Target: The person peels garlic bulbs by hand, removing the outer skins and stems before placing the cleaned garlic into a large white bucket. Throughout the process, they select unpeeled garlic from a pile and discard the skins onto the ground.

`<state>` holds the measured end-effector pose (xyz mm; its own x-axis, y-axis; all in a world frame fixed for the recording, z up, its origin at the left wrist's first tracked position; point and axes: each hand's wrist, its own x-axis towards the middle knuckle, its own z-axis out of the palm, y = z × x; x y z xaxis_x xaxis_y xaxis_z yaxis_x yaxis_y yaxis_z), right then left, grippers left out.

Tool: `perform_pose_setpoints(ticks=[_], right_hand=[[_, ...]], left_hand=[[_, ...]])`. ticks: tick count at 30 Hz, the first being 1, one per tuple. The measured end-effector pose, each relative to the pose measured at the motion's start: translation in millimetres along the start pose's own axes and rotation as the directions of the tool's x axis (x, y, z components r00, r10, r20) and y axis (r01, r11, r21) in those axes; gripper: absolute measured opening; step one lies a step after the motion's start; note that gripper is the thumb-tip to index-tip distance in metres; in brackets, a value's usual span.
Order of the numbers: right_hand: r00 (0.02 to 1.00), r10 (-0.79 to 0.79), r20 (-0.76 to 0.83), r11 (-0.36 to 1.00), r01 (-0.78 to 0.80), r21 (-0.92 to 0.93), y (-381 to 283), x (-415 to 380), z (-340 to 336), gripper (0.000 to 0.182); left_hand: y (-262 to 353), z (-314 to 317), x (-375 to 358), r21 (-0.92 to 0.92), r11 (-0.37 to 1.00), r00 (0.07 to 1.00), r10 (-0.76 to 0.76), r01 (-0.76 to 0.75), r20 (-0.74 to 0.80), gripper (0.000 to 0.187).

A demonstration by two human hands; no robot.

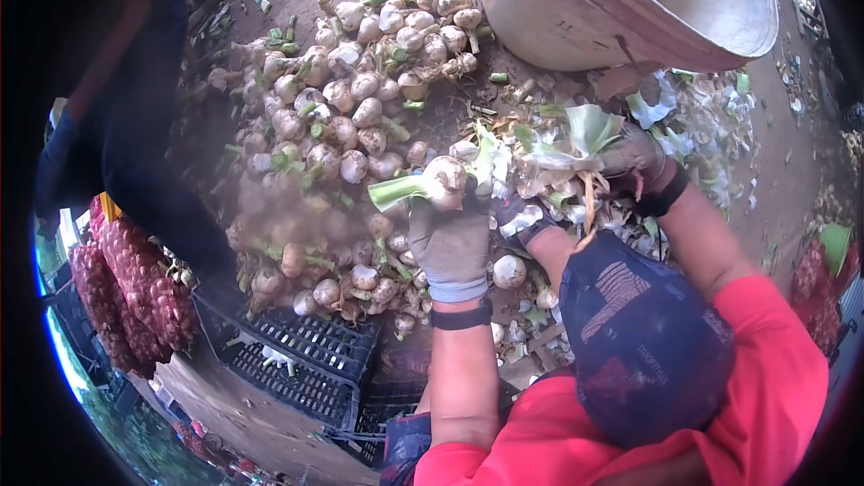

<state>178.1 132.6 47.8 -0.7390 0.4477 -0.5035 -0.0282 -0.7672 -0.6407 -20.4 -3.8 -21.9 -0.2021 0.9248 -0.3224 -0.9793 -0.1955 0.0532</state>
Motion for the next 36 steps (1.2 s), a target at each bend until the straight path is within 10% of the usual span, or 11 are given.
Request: perform_pose_setpoints(ticks=[1,2,3,4,6,10,16,18,24,27,36], right_hand=[[0.997,0.041,-0.058,0.667,-0.07,-0.742,5.1,9.9,-22.9,0.064],[0.992,0.021,-0.127,-0.112,-0.124,-0.986,19.9,21.7,-46.6,0.069],[0.959,-0.057,-0.278,-0.531,-0.265,-0.805,24.9,25.8,-40.5,0.072],[0.958,-0.053,-0.283,-0.529,-0.268,-0.805,25.8,24.4,-37.9,0.072],[0.961,-0.265,0.074,0.094,0.102,-0.99,21.2,23.6,-17.5,0.062],[0.993,0.105,0.06,0.787,-0.046,-0.615,20.0,44.7,33.2,0.043],[0.99,0.103,0.098,0.764,-0.016,-0.645,36.1,46.6,35.2,0.021],[1.0,-0.016,0.022,0.783,0.026,-0.622,38.3,40.5,37.0,0.018],[0.994,0.002,-0.11,0.842,-0.061,-0.536,45.2,46.4,28.6,0.021],[0.992,-0.003,0.125,0.943,0.045,-0.33,38.6,47.5,30.7,0.032],[0.996,0.08,0.04,0.992,-0.076,-0.097,46.4,43.1,29.3,0.032]], left_hand=[[1.1,6.6,-2.1,-0.002,1.0,1.0,0.002,-0.001,0.002,0.041],[1.3,16.3,-3.5,0.131,0.991,0.994,0.021,-0.007,-0.107,0.041],[1.2,22.2,-3.6,0.262,0.965,0.975,0.052,0.006,-0.214,0.04],[0.9,23.2,-4.0,0.26,0.965,0.975,0.048,0.011,-0.219,0.04],[-2.2,24.1,-7.9,0.555,0.83,0.964,0.096,0.059,-0.247,0.04],[-5.5,29.3,-14.4,0.727,0.652,0.965,-0.027,0.215,-0.261,0.043],[4.0,35.8,-7.4,0.668,0.604,0.875,-0.108,0.435,-0.472,0.053],[12.9,27.7,2.4,0.316,0.753,0.815,-0.555,0.577,-0.165,0.055],[-7.4,39.5,6.3,0.509,0.758,0.876,-0.167,0.407,-0.452,0.061],[14.7,32.6,0.7,0.491,0.733,0.879,-0.345,0.471,-0.328,0.061],[7.2,7.1,-1.0,0.146,0.789,0.802,-0.578,0.596,-0.15,0.057]])
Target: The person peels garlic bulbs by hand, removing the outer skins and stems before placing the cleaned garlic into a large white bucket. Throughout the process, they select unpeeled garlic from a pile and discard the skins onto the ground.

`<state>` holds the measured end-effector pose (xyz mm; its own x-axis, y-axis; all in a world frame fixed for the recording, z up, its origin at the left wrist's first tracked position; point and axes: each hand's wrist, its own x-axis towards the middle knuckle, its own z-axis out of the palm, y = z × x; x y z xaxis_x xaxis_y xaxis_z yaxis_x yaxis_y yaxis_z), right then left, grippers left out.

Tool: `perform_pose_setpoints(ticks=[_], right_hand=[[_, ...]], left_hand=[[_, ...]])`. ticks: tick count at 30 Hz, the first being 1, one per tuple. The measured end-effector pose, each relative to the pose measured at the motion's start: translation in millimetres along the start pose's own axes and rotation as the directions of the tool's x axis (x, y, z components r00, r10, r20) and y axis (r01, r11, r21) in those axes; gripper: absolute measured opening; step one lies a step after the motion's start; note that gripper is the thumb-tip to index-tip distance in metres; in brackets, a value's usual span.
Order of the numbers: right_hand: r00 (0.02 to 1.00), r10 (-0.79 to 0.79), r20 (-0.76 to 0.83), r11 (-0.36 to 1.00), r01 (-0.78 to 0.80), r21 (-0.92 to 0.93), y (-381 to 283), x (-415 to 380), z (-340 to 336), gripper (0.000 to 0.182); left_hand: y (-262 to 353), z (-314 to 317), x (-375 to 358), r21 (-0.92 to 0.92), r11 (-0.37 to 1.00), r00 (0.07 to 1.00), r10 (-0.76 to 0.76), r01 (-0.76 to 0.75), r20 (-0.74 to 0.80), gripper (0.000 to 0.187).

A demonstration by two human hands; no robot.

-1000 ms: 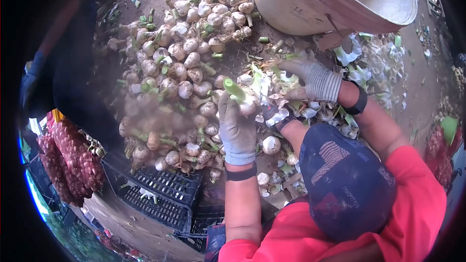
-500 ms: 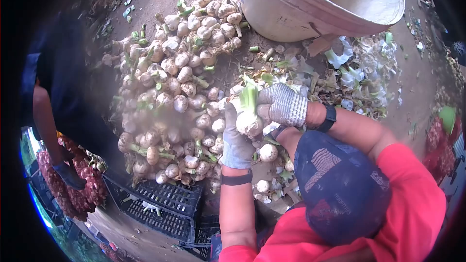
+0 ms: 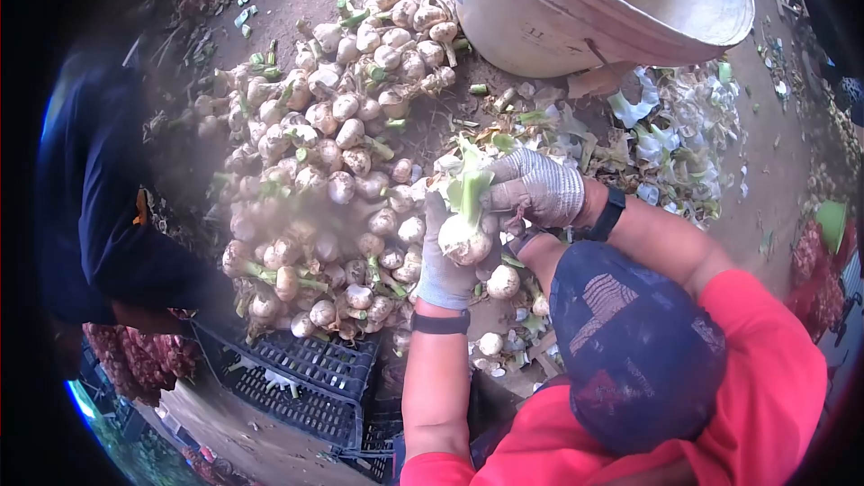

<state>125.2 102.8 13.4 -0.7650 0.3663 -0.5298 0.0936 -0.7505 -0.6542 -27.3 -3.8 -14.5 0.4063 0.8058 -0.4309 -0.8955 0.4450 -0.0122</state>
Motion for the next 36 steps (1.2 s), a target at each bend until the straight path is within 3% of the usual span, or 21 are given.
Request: perform_pose_setpoints(ticks=[4,6,7,8,9,10,11,12,14,15,18,19,20,22,24,28,30,31,33,35,36], right_hand=[[0.996,-0.005,-0.09,0.979,0.023,0.205,0.1,-3.0,4.8,0.028],[0.96,-0.15,-0.236,0.978,0.179,0.103,5.6,-1.2,18.5,0.025],[0.958,-0.214,-0.193,0.976,0.202,-0.08,4.4,-3.9,22.7,0.027],[0.959,-0.216,-0.184,0.976,0.205,-0.078,7.9,-1.5,20.3,0.027],[0.985,-0.153,-0.083,0.921,0.173,0.349,13.6,3.5,14.6,0.029],[0.991,-0.132,0.036,0.702,0.068,0.709,17.5,6.6,12.5,0.031],[0.999,-0.054,0.006,0.766,0.037,0.641,9.1,4.7,23.4,0.037],[0.998,-0.054,0.007,0.767,0.037,0.641,11.8,7.3,18.9,0.037],[0.944,-0.103,0.314,0.252,-0.281,0.926,20.0,11.5,4.8,0.038],[0.988,0.005,0.155,0.434,-0.142,0.89,11.3,7.0,16.3,0.038],[0.974,-0.055,0.219,0.52,-0.16,0.839,24.0,9.7,18.1,0.04],[0.974,0.203,0.104,0.484,-0.192,0.854,-2.0,4.1,34.2,0.036],[0.973,0.208,0.101,0.485,-0.192,0.853,5.0,5.4,30.7,0.036],[0.929,-0.096,0.356,0.56,-0.245,0.791,11.1,5.8,22.2,0.03],[0.963,0.013,0.269,0.564,-0.229,0.793,6.5,-6.0,12.5,0.028],[0.98,-0.049,0.195,0.661,-0.114,0.742,-11.6,-18.4,2.4,0.024],[0.895,-0.443,0.057,0.424,0.153,0.893,-2.2,-2.7,-31.2,0.029],[0.927,-0.371,0.048,0.555,0.18,0.812,-10.0,-4.4,-41.1,0.03],[0.955,-0.253,0.158,0.732,0.082,0.676,-20.1,-11.7,-35.0,0.033],[0.988,-0.146,0.04,0.805,0.095,0.586,-29.9,-28.8,-5.6,0.033],[0.992,-0.119,-0.053,0.937,0.129,0.324,-44.2,-26.0,11.2,0.028]], left_hand=[[-15.0,21.4,-3.6,0.162,0.939,0.945,0.318,-0.302,-0.081,0.059],[-29.3,36.7,-6.3,0.503,0.664,0.738,0.671,-0.553,-0.075,0.066],[-35.7,33.9,-1.7,0.606,0.603,0.662,0.732,-0.519,-0.161,0.059],[-38.6,15.9,1.2,0.459,0.678,0.667,0.713,-0.575,-0.218,0.054],[-36.7,-6.6,1.3,0.157,0.761,0.751,0.648,-0.629,-0.13,0.051],[-31.9,-27.7,-1.0,-0.156,0.795,0.805,0.593,-0.587,-0.011,0.048],[-24.7,-41.5,-2.1,-0.185,0.849,0.838,0.522,-0.494,0.157,0.043],[-23.5,-31.9,-0.5,-0.185,0.849,0.838,0.523,-0.495,0.158,0.043],[-25.9,10.2,1.0,0.334,0.616,0.639,0.768,-0.714,-0.05,0.047],[-31.1,27.0,1.8,0.333,0.567,0.576,0.813,-0.753,-0.082,0.052],[-39.6,29.2,7.5,0.506,0.521,0.523,0.838,-0.687,-0.153,0.052],[-32.0,21.8,6.3,0.368,0.59,0.522,0.807,-0.719,-0.275,0.058],[-23.7,11.7,5.9,0.186,0.634,0.607,0.773,-0.751,-0.182,0.051],[-10.9,7.4,9.1,0.224,0.633,0.64,0.767,-0.741,-0.052,0.047],[-10.7,18.5,6.0,0.081,0.696,0.688,0.718,-0.714,-0.102,0.052],[-15.5,42.2,-4.4,0.195,0.827,0.8,0.56,-0.527,-0.214,0.025],[-18.3,-0.5,-4.2,0.036,0.807,0.802,0.579,-0.589,0.15,0.023],[-17.6,6.8,-12.4,0.197,0.814,0.835,0.547,-0.546,0.054,0.019],[-22.9,9.7,-8.7,0.344,0.751,0.811,0.582,-0.563,0.058,0.046],[-29.6,26.2,-8.8,0.49,0.681,0.781,0.624,-0.544,0.0,0.082],[-33.0,46.0,-11.9,0.508,0.639,0.725,0.687,-0.578,-0.038,0.087]])
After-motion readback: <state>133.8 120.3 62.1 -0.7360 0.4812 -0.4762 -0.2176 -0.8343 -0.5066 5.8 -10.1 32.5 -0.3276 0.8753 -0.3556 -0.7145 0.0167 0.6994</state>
